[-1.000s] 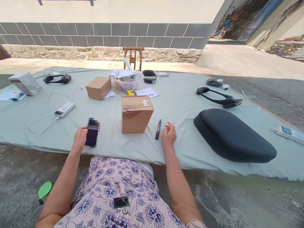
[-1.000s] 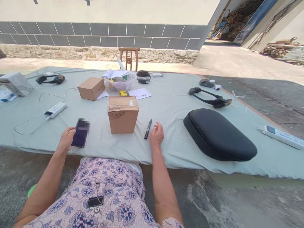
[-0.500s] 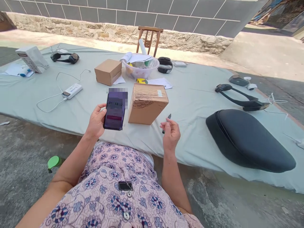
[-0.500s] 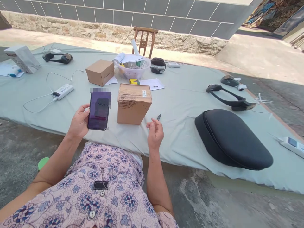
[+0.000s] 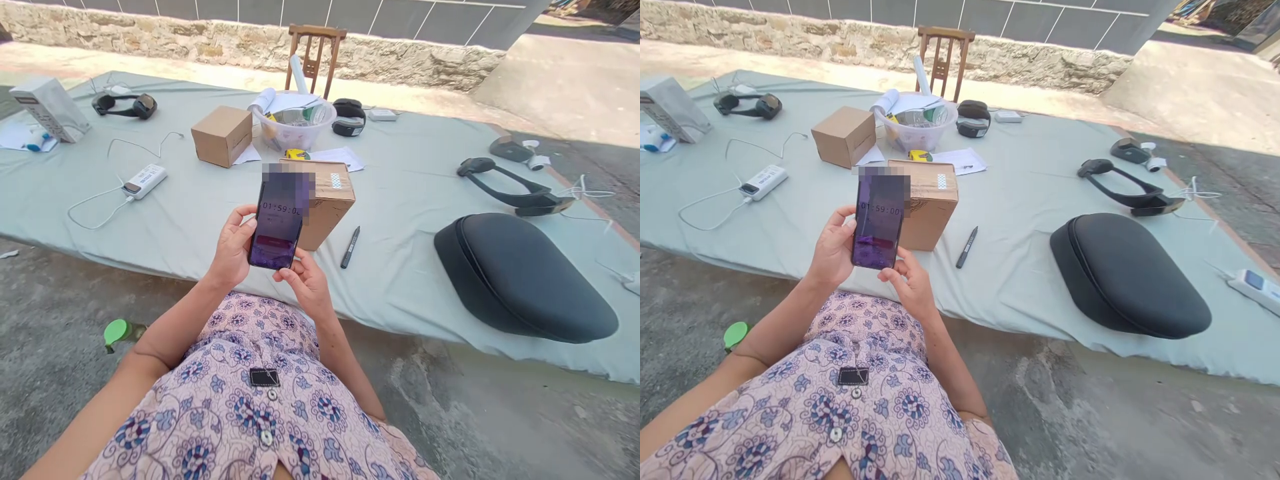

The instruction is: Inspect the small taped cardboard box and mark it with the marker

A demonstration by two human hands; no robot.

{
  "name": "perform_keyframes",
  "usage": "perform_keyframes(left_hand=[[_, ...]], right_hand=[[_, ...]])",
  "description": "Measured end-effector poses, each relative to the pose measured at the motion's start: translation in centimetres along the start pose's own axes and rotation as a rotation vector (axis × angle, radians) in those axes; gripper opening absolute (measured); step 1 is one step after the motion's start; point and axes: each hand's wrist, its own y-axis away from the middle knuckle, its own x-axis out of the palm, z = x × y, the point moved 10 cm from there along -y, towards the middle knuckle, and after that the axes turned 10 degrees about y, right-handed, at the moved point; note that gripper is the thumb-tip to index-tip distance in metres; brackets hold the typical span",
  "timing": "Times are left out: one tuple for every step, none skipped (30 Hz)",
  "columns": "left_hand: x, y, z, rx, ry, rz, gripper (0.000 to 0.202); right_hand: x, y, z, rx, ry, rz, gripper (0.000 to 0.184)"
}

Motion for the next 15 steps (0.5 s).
perform_keyframes(left_hand=[[-0.1, 0.0, 0.0, 0.000, -0.003, -0.005, 0.039], [-0.2, 0.1, -0.1, 0.003, -0.008, -0.011, 0.039], [-0.3, 0.1, -0.3, 0.010, -0.012, -0.018, 0.039], [-0.6, 0.1, -0.6, 0.022, -0.016, -0.026, 0.039], [-1.0, 0.1, -0.9, 0.036, -0.022, -0.037, 0.039], [-1.5, 0.0, -1.2, 0.050, -0.030, -0.051, 0.040], [-2.2, -0.1, -1.6, 0.064, -0.040, -0.069, 0.041], [-3.2, -0.2, -2.0, 0.078, -0.053, -0.092, 0.042], [-4.3, -0.4, -2.4, 0.092, -0.068, -0.121, 0.042], [-5.7, -0.6, -2.9, 0.106, -0.087, -0.158, 0.042], [-7.4, -0.8, -3.3, 0.119, -0.110, -0.205, 0.042], [-9.2, -0.9, -3.8, 0.124, -0.140, -0.262, 0.040], [-11.3, -1.1, -4.1, 0.116, -0.182, -0.333, 0.038], [-13.3, -1.1, -4.3, 0.094, -0.239, -0.409, 0.035], [-15.4, -1.2, -4.6, 0.067, -0.316, -0.486, 0.033]], right_hand=[[0.1, 0.0, -0.1, 0.001, -0.014, 0.004, 0.053], [0.2, 0.0, -0.3, 0.000, -0.032, 0.012, 0.055], [0.3, -0.1, -0.4, -0.003, -0.047, 0.021, 0.057], [0.2, -0.1, -0.4, -0.006, -0.055, 0.024, 0.057], [0.0, -0.1, -0.6, -0.006, -0.052, 0.017, 0.056], [-0.5, -0.2, -0.8, -0.003, -0.039, -0.006, 0.053], [-1.2, -0.2, -1.1, 0.002, -0.019, -0.045, 0.048], [-2.2, -0.2, -1.5, 0.011, 0.004, -0.096, 0.044], [-3.3, -0.2, -2.0, 0.022, 0.027, -0.154, 0.041], [-4.5, 0.0, -2.6, 0.035, 0.048, -0.211, 0.040], [-5.6, 0.1, -3.2, 0.047, 0.071, -0.265, 0.039], [-6.8, 0.3, -3.8, 0.061, 0.097, -0.313, 0.038], [-7.9, 0.5, -4.5, 0.078, 0.127, -0.358, 0.037], [-8.9, 0.8, -5.3, 0.097, 0.158, -0.401, 0.036], [-9.8, 1.1, -6.0, 0.118, 0.184, -0.438, 0.035]])
